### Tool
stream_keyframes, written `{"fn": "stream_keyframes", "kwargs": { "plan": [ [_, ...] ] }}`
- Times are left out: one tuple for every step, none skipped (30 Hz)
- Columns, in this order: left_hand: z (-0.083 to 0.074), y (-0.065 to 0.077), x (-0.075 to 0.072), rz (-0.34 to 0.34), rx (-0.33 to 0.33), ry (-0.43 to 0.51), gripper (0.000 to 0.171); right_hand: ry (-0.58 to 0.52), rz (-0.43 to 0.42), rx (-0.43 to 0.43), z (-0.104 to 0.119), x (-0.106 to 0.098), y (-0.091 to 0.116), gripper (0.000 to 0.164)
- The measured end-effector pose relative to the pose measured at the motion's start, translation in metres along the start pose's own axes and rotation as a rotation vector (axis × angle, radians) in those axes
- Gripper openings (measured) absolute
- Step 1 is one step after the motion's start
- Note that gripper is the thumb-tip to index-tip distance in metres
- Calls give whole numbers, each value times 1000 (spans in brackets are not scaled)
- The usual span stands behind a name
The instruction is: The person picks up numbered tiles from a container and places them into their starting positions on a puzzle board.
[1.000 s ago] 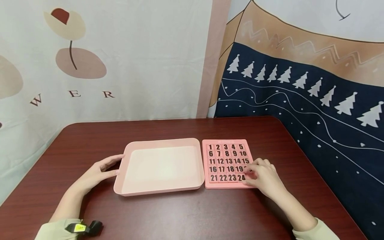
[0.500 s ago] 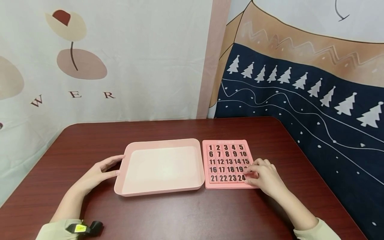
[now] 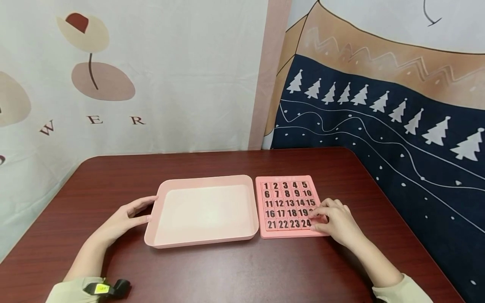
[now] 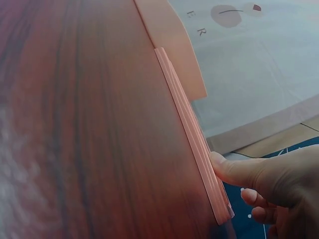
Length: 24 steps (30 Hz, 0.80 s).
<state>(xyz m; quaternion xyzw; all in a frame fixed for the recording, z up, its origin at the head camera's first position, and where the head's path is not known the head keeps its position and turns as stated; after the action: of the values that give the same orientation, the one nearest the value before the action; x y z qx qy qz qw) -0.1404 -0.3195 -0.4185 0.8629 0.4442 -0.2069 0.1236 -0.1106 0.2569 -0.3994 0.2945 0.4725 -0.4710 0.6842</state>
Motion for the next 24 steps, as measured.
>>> {"fn": "stream_keyframes", "kwargs": {
  "plan": [
    [0, 0, 0, -1, 1, -1, 53, 0, 1, 2, 0, 0, 0, 23],
    [0, 0, 0, -1, 0, -1, 53, 1, 3, 2, -1, 0, 0, 23],
    [-1, 0, 0, -2, -1, 0, 53, 3, 3, 1, -1, 0, 0, 23],
    [-1, 0, 0, -4, -2, 0, 53, 5, 4, -3, -1, 0, 0, 23],
    [-1, 0, 0, -6, -2, -1, 53, 10, 3, -8, -1, 0, 0, 23],
    [-1, 0, 0, -5, -4, 1, 53, 19, 2, -15, -1, -1, 0, 23],
    [-1, 0, 0, -4, -7, 2, 53, 26, 0, -21, -1, -2, 0, 23],
    [-1, 0, 0, -2, -11, 2, 53, 33, -2, -27, -1, -4, 0, 23],
    [-2, 1, 0, 0, -14, 2, 53, 43, -8, -30, -1, -5, 0, 23],
    [-2, 1, 0, 4, -16, 0, 53, 56, -16, -33, -2, -8, 0, 24],
    [-3, 1, 0, 10, -14, -1, 53, 71, -22, -33, -2, -11, 0, 25],
    [-3, 1, -1, 18, -12, -4, 53, 81, -28, -35, -2, -14, 1, 26],
    [-4, 1, -2, 27, -6, -7, 52, 90, -32, -35, -3, -17, 1, 28],
    [-6, 1, -3, 37, 4, -10, 52, 101, -33, -34, -4, -20, 1, 29],
    [-7, 1, -5, 49, 13, -16, 51, 113, -34, -32, -4, -23, 1, 29],
    [-9, 1, -7, 61, 23, -20, 51, 121, -29, -33, -5, -25, 1, 30],
    [-12, 2, -9, 69, 28, -26, 50, 126, -24, -32, -5, -27, 2, 30],
    [-14, 4, -12, 73, 22, -38, 50, 129, -17, -31, -6, -29, 2, 30],
    [-17, 6, -14, 73, 16, -56, 49, 135, -10, -28, -6, -30, 3, 29],
    [-20, 9, -17, 70, 4, -76, 49, 141, -3, -28, -7, -30, 3, 29],
    [-23, 12, -20, 65, -11, -97, 48, 148, 7, -30, -7, -30, 3, 28],
    [-25, 15, -23, 58, -28, -119, 48, 152, 19, -34, -8, -29, 3, 27],
    [-28, 18, -25, 48, -43, -143, 48, 154, 29, -41, -8, -27, 3, 27],
    [-30, 22, -28, 40, -54, -168, 48, 156, 39, -49, -8, -25, 3, 26]
  ]
}}
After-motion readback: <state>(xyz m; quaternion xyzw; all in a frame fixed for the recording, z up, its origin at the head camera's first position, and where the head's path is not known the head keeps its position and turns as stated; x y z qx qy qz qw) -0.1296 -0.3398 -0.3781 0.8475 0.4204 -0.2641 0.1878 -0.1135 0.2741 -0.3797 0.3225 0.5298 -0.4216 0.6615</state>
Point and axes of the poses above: each hand's wrist, its own y-axis away from the middle knuckle, its own x-axis out of the palm, z = x × y, the point moved 1 cm from there along -y, towards the middle knuckle, and after that the axes turned 15 degrees about z, right-handed, at the moved point
